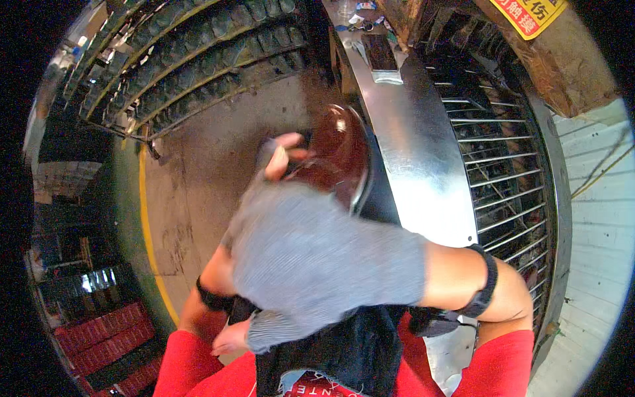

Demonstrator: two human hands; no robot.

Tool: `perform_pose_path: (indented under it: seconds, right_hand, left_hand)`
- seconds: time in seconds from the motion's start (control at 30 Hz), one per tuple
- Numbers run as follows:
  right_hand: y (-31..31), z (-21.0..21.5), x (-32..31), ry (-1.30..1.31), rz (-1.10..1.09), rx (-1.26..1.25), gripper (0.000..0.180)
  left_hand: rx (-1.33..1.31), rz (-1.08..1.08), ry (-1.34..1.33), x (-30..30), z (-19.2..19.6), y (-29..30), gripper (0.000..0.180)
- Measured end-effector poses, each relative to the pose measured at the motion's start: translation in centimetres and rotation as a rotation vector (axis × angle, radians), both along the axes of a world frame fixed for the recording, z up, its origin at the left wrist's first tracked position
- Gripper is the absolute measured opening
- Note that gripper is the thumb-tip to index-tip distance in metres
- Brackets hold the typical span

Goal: Polishing and wiping a leather shoe with a cloth in a factory setting.

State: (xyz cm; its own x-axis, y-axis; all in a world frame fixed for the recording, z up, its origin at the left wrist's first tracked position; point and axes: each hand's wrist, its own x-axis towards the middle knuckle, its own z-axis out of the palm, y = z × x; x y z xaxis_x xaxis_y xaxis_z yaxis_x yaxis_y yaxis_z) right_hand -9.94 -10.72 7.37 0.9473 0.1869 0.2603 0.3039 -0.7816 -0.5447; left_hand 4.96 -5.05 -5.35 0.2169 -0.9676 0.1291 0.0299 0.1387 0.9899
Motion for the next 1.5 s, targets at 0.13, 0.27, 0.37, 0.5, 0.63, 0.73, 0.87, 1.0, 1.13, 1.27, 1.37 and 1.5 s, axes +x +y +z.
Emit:
perform_pose_path:
  seconds: [0.13,0.27,0.37,0.5,0.63,0.73,0.87,1.0,1.13,1.27,1.37,1.5]
  right_hand:
    - [6.5,-9.4,-0.6,0.270,0.101,-0.105,0.065]
    - [6.5,-8.1,-2.8,-0.343,-0.099,0.269,0.042]
    - [3.1,-9.8,-10.5,-0.020,-0.721,0.716,0.042]
    - [2.2,-12.9,-11.6,0.329,-0.759,1.155,0.054]
    - [4.2,-13.5,-10.4,0.394,-0.683,1.280,0.024]
    - [4.1,-13.7,-10.4,0.244,-0.814,1.173,0.041]
    - [3.0,-11.3,-6.0,-0.248,-0.879,1.049,0.089]
    - [4.6,-9.2,-4.3,-0.267,-0.938,0.795,0.089]
    - [3.4,-7.4,-5.5,-0.174,-0.800,0.844,0.084]
    - [0.0,-4.4,-3.9,-0.218,-0.658,0.853,0.079]
    - [0.1,-4.3,-4.1,-0.160,-0.728,0.731,0.072]
    - [3.2,-9.0,-4.4,-0.280,-0.831,1.202,0.085]
  left_hand:
    - [0.273,-0.148,0.710,-1.4,-5.3,0.0,0.075]
    - [0.131,-0.116,0.825,-0.6,-9.8,2.2,0.082]
    - [0.252,-0.096,1.057,-1.0,-8.7,2.3,0.089]
    - [0.139,-0.339,1.275,-1.2,-9.2,2.0,0.087]
    - [0.320,-0.196,1.112,-1.8,-7.5,2.6,0.090]
    - [0.343,-0.201,1.060,-1.3,-5.9,3.5,0.093]
    - [0.264,-0.234,0.744,-3.0,0.0,2.9,0.103]
    - [0.264,-0.075,0.596,-3.4,1.2,5.0,0.100]
    - [0.263,-0.035,0.400,-2.9,1.4,6.5,0.096]
    - [0.171,0.143,0.117,-4.5,1.2,7.2,0.099]
    - [0.216,0.110,0.247,-4.2,1.3,7.2,0.091]
    - [0.211,0.203,0.004,-3.0,4.6,6.9,0.085]
